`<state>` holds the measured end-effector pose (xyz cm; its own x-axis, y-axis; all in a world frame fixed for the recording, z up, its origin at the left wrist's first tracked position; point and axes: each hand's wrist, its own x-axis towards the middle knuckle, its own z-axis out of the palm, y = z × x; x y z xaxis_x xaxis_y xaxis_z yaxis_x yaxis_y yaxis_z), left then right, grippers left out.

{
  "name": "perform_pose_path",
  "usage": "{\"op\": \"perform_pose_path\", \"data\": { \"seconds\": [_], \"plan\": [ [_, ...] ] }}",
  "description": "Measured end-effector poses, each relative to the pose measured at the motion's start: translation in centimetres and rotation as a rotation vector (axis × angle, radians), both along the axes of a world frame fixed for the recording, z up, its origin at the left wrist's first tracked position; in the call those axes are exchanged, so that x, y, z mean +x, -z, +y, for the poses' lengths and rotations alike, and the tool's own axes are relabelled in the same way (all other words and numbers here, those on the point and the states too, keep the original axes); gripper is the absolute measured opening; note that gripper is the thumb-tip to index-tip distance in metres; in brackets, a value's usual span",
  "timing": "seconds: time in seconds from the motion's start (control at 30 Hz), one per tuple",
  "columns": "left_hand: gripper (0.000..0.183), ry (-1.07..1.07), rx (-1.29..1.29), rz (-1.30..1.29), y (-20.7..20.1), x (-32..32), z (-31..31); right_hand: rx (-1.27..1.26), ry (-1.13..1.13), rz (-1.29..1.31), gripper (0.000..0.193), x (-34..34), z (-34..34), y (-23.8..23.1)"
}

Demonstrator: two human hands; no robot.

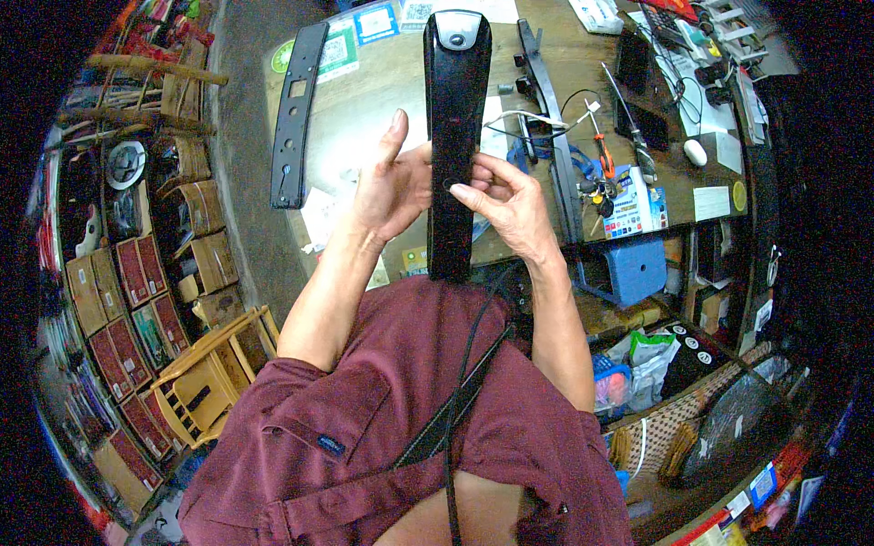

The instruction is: The person uses a screwdriver to adjust components on a small circuit board, then connects a power cable to a black electronic device. They press buttons on the device's keypad, observing the illuminated display and indicator lights.

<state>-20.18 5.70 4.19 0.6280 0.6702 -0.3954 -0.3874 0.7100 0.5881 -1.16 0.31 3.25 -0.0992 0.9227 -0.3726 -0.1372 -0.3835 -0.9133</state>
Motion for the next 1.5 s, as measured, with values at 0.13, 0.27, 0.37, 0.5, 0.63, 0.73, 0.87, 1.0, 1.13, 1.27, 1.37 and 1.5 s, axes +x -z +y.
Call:
{"op": "perform_pose_path", "data": {
  "seconds": [0.13,0.27,0.37,0.5,0.63,0.73,0.87,1.0,1.13,1.27,1.37,1.5],
  "plan": [
    [0.103,-0.023,0.016,-0.014,0.1,0.1,0.0,0.051,0.009,0.029,0.054,-0.4,0.3,-0.3],
    [0.101,-0.016,0.021,-0.012,0.1,0.2,0.2,0.046,0.027,-0.067,0.048,-0.7,0.4,-0.2],
    [0.095,-0.042,-0.005,-0.030,0.0,0.3,0.1,0.053,0.047,-0.081,0.045,-1.0,0.5,0.2],
    [0.087,-0.077,-0.037,-0.049,-0.4,0.5,-0.2,0.069,0.056,-0.054,0.044,-1.0,0.5,0.4],
    [0.086,-0.061,-0.011,-0.046,-0.4,0.3,-0.2,0.079,0.060,-0.049,0.044,-1.2,0.5,0.3],
    [0.086,-0.070,-0.013,-0.046,-0.3,0.3,-0.2,0.086,0.075,-0.024,0.043,-1.4,0.5,0.3],
    [0.085,-0.079,-0.010,-0.051,-0.1,0.3,-0.2,0.078,0.085,-0.045,0.044,-1.4,0.5,0.2],
    [0.091,-0.054,0.014,-0.020,0.0,0.2,-0.1,0.074,0.099,-0.025,0.046,-1.5,0.5,0.2],
    [0.096,-0.043,0.023,0.008,0.0,0.2,-0.2,0.073,0.103,-0.025,0.047,-1.6,0.6,0.2],
    [0.096,-0.041,0.017,-0.001,0.1,0.2,-0.1,0.081,0.105,0.016,0.046,-1.6,0.5,0.3],
    [0.096,-0.040,0.024,0.000,0.0,0.1,-0.1,0.089,0.087,-0.026,0.043,-1.6,0.5,0.4],
    [0.088,-0.069,0.008,-0.015,-0.2,0.2,-0.1,0.089,0.092,-0.043,0.043,-1.7,0.6,0.4]
  ]
}}
